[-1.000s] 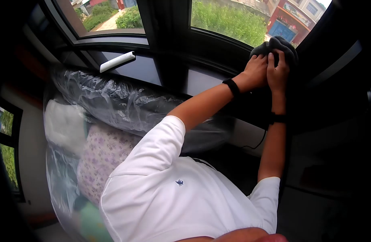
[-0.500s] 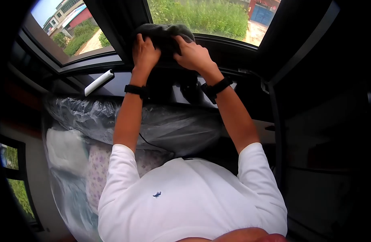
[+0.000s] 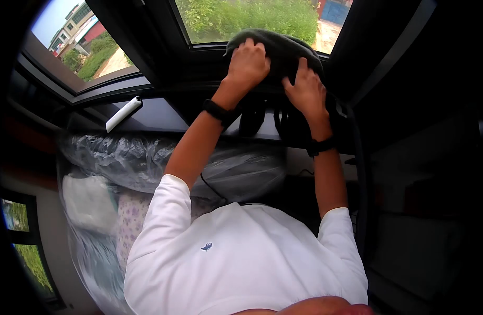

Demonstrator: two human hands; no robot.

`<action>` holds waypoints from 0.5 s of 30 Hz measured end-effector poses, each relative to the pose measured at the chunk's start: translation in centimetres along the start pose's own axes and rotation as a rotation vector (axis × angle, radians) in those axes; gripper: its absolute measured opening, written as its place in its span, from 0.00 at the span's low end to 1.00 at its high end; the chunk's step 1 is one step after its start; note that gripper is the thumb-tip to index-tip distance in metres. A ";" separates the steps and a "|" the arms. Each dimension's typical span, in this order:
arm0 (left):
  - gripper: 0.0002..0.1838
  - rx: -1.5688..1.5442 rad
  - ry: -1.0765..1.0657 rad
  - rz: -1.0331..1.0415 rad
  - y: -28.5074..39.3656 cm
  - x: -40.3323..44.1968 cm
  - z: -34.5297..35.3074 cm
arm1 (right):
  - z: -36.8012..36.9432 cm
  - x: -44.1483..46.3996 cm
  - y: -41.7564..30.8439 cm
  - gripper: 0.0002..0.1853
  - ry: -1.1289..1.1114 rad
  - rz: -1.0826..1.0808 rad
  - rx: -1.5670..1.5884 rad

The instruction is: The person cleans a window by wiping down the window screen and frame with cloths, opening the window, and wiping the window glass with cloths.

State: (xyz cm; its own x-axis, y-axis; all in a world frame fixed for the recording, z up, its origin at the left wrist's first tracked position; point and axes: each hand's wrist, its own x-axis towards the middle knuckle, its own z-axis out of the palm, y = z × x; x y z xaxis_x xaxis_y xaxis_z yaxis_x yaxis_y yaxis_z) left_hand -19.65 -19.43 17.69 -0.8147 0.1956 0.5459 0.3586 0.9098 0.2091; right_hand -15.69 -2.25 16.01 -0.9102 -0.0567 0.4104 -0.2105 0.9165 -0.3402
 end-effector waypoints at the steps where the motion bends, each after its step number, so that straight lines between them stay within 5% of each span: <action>1: 0.18 -0.193 0.006 0.166 0.4 0.9 1.5 | -0.1 -0.2 1.7 0.27 0.087 0.036 -0.042; 3: 0.20 -0.488 -0.031 0.411 2.8 2.7 2.1 | -1.9 -2.3 4.9 0.20 -0.032 0.142 -0.037; 7: 0.23 -0.517 -0.128 0.388 8.5 5.8 3.0 | -5.4 -6.8 6.0 0.25 0.018 0.220 0.068; 11: 0.23 -0.474 -0.008 0.307 12.0 6.0 4.0 | -4.4 -8.5 6.3 0.33 0.155 0.160 0.062; 13: 0.24 -0.419 -0.167 0.251 11.9 6.3 6.3 | -3.3 -8.1 6.1 0.40 0.141 0.098 0.161; 15: 0.13 -0.268 -0.037 0.391 11.0 5.7 10.4 | -1.4 -7.6 7.0 0.41 0.124 0.052 0.188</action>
State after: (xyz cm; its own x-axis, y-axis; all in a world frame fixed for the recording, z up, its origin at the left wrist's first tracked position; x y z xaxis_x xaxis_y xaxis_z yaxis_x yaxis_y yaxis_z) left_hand -25.14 -4.49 14.66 -0.6089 0.5220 0.5973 0.7427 0.6397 0.1981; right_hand -9.74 5.18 11.64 -0.8733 0.0481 0.4849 -0.2379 0.8264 -0.5104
